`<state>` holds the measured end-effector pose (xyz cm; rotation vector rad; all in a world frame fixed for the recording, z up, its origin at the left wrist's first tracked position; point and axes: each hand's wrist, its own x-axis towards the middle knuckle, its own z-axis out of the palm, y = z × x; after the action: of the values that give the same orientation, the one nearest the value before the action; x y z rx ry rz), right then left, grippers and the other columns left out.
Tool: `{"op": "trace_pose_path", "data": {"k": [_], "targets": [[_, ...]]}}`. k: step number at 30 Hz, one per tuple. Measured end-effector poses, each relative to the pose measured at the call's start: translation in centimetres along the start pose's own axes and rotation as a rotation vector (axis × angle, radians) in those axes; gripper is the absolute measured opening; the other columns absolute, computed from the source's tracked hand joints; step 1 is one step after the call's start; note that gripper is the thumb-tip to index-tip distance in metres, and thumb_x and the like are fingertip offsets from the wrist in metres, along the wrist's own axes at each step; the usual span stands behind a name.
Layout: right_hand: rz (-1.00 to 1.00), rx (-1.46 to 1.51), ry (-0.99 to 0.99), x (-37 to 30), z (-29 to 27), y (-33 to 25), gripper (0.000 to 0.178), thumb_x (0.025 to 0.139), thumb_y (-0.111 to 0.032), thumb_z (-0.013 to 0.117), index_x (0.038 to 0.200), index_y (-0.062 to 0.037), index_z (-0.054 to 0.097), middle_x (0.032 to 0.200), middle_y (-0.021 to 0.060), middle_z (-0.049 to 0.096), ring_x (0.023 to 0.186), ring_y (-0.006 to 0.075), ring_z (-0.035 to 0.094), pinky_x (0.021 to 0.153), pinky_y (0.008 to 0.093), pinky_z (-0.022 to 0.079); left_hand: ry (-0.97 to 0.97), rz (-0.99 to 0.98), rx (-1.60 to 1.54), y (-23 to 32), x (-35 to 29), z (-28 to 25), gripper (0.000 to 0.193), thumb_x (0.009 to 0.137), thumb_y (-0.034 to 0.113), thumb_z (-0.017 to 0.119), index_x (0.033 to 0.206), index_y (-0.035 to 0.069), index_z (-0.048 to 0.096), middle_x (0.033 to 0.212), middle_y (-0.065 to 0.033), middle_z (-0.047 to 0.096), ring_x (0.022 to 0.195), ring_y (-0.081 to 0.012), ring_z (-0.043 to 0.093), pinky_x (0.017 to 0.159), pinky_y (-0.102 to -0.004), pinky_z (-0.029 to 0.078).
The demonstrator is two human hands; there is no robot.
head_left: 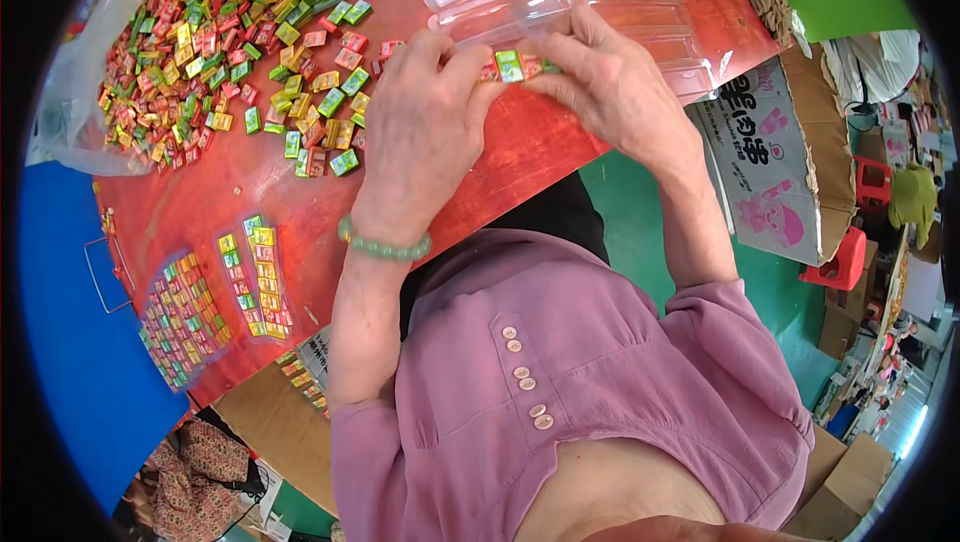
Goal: A person is manually arranging small wrapped items into clear plastic trays and then stacking them into a box.
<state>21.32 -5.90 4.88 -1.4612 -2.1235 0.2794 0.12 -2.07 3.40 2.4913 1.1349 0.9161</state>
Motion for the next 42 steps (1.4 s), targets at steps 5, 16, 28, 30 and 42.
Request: {"op": "trace_pose_path", "data": {"k": [5,16,28,30,42], "targets": [[0.036,-0.041,-0.016,0.6,-0.1,2.5,0.029,0.092,-0.019,0.075,0.118,-0.0076,0.070,0.102,0.0122,0.059,0.092,0.0328,0.065,0.080,0.0424,0.053,-0.016,0.041,0.029,-0.7,2.1,2.3,0.023,0.086,0.017,0.079,0.104,0.005,0.071,0.100,-0.0117,0.060,0.095,-0.0320,0.064,0.081,-0.0437,0.055],[0.064,0.000,-0.010,0.2,0.1,3.8,0.035,0.092,-0.020,0.075,0.124,-0.0090,0.067,0.108,0.0130,0.059,0.096,0.0349,0.065,0.083,0.0438,0.053,-0.048,0.000,-0.073,-0.9,2.2,2.9,0.036,0.086,0.014,0.080,0.118,0.002,0.070,0.107,-0.0146,0.063,0.093,-0.0339,0.067,0.077,-0.0425,0.056],[0.201,-0.075,0.049,-2.0,0.3,2.7,0.040,0.089,-0.021,0.078,0.124,-0.0062,0.067,0.112,0.0131,0.063,0.098,0.0342,0.064,0.084,0.0421,0.055,-0.055,0.018,0.063,0.4,-0.6,1.5,0.052,0.083,0.010,0.080,0.127,-0.008,0.060,0.127,-0.0201,0.061,0.116,-0.0366,0.061,0.099,-0.0436,0.051],[0.055,-0.235,0.122,-2.5,0.7,3.0,0.039,0.088,-0.021,0.079,0.122,-0.0044,0.068,0.115,0.0115,0.066,0.103,0.0333,0.064,0.087,0.0422,0.053,-0.085,0.029,0.090,0.6,-1.0,1.3,0.050,0.086,0.011,0.078,0.129,-0.008,0.060,0.132,-0.0214,0.061,0.121,-0.0381,0.060,0.103,-0.0448,0.050],[0.095,-0.489,0.029,-4.6,2.0,1.8,0.062,0.092,-0.038,0.073,0.143,-0.0062,0.058,0.144,0.0092,0.060,0.136,0.0294,0.053,0.110,0.0465,0.040,-0.144,0.039,0.216,0.8,-2.3,2.0,0.050,0.093,0.020,0.071,0.134,-0.007,0.060,0.143,-0.0213,0.058,0.137,-0.0370,0.052,0.114,-0.0503,0.042]]}}
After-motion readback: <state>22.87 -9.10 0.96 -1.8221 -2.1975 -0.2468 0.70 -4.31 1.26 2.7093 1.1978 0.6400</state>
